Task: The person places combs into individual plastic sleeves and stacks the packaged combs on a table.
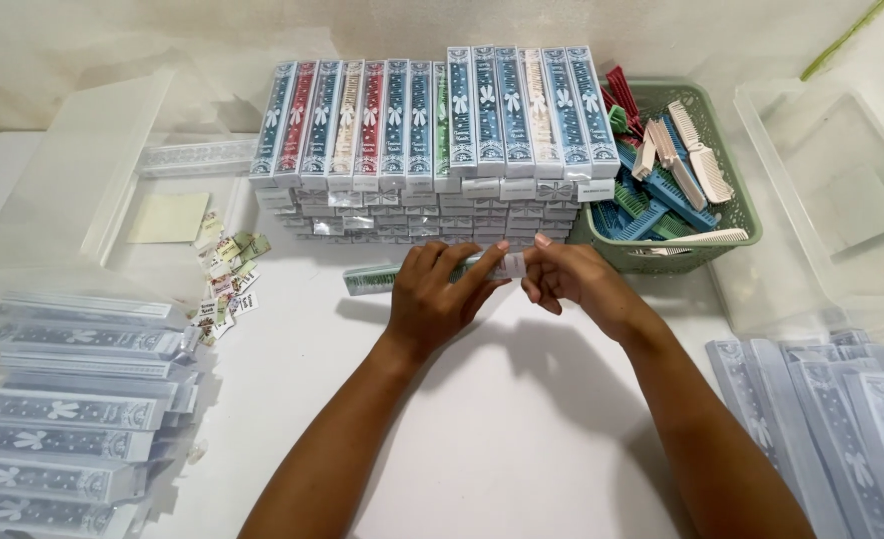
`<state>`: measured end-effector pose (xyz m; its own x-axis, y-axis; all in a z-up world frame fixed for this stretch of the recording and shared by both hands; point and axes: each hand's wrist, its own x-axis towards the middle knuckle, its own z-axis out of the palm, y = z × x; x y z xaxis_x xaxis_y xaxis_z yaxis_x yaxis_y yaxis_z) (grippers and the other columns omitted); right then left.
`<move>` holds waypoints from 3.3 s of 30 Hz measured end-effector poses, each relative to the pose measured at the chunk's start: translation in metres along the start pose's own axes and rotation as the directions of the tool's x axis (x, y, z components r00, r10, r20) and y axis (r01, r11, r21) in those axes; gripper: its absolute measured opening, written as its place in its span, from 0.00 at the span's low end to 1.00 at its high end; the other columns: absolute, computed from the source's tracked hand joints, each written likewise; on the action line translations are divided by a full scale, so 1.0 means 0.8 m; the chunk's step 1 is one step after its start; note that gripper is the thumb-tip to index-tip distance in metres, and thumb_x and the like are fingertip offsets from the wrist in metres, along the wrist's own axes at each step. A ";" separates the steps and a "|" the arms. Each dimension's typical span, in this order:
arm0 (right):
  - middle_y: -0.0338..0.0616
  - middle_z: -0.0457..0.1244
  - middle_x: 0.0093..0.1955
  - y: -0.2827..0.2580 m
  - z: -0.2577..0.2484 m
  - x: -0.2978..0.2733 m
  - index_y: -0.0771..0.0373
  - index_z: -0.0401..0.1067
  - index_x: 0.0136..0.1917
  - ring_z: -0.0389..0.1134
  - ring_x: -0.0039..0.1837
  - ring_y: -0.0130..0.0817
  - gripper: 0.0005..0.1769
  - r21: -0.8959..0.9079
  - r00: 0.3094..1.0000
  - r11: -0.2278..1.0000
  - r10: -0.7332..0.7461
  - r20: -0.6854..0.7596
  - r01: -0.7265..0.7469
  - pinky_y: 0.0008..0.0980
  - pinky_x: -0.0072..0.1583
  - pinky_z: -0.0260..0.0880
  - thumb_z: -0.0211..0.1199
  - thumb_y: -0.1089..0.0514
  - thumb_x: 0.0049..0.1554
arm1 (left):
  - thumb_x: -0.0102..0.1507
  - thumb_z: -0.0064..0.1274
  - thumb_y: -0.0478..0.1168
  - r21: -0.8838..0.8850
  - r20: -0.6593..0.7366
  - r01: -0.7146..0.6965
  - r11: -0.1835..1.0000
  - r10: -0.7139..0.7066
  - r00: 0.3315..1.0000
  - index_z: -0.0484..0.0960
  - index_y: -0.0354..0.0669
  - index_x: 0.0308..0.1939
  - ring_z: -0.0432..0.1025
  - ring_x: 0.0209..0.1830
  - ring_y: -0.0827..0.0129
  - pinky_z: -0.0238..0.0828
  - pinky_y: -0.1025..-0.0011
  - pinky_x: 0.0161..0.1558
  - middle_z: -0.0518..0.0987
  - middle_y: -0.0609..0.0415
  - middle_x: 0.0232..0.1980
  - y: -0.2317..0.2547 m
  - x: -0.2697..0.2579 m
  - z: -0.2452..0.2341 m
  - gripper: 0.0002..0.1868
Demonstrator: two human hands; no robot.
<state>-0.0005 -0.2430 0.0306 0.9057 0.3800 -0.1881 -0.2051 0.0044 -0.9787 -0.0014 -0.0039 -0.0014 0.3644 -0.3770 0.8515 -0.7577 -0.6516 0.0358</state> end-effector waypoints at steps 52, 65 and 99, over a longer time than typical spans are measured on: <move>0.46 0.71 0.51 -0.002 0.045 -0.003 0.67 0.73 0.56 0.74 0.54 0.30 0.12 -0.192 0.911 0.929 -0.355 -0.211 0.317 0.31 0.59 0.80 0.66 0.64 0.58 | 0.69 0.62 0.41 -0.164 -0.073 0.019 0.986 -0.032 0.997 0.71 0.41 0.68 0.73 0.52 0.61 0.69 0.61 0.54 0.76 0.52 0.58 -0.003 -0.001 -0.009 0.26; 0.49 0.70 0.53 0.024 0.025 0.005 0.70 0.79 0.50 0.73 0.55 0.31 0.08 -0.140 0.927 0.932 -0.352 -0.130 0.334 0.30 0.60 0.77 0.66 0.61 0.62 | 0.67 0.64 0.40 -0.044 -0.135 0.010 0.999 -0.016 0.991 0.77 0.48 0.66 0.72 0.53 0.65 0.67 0.64 0.56 0.78 0.58 0.60 0.004 0.006 -0.019 0.24; 0.64 0.65 0.71 0.026 -0.013 0.009 0.67 0.78 0.49 0.71 0.68 0.48 0.07 0.325 0.904 0.865 -0.424 0.064 0.383 0.44 0.67 0.77 0.70 0.71 0.57 | 0.66 0.62 0.47 0.121 -0.048 -0.206 0.971 0.213 0.976 0.78 0.66 0.66 0.72 0.61 0.64 0.65 0.59 0.67 0.76 0.57 0.65 0.023 0.063 -0.078 0.23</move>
<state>0.0056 -0.2501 0.0084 0.8816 0.4004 0.2498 0.0485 0.4497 -0.8919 -0.0306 0.0058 0.0749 0.1687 -0.4751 0.8636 -0.7454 -0.6348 -0.2035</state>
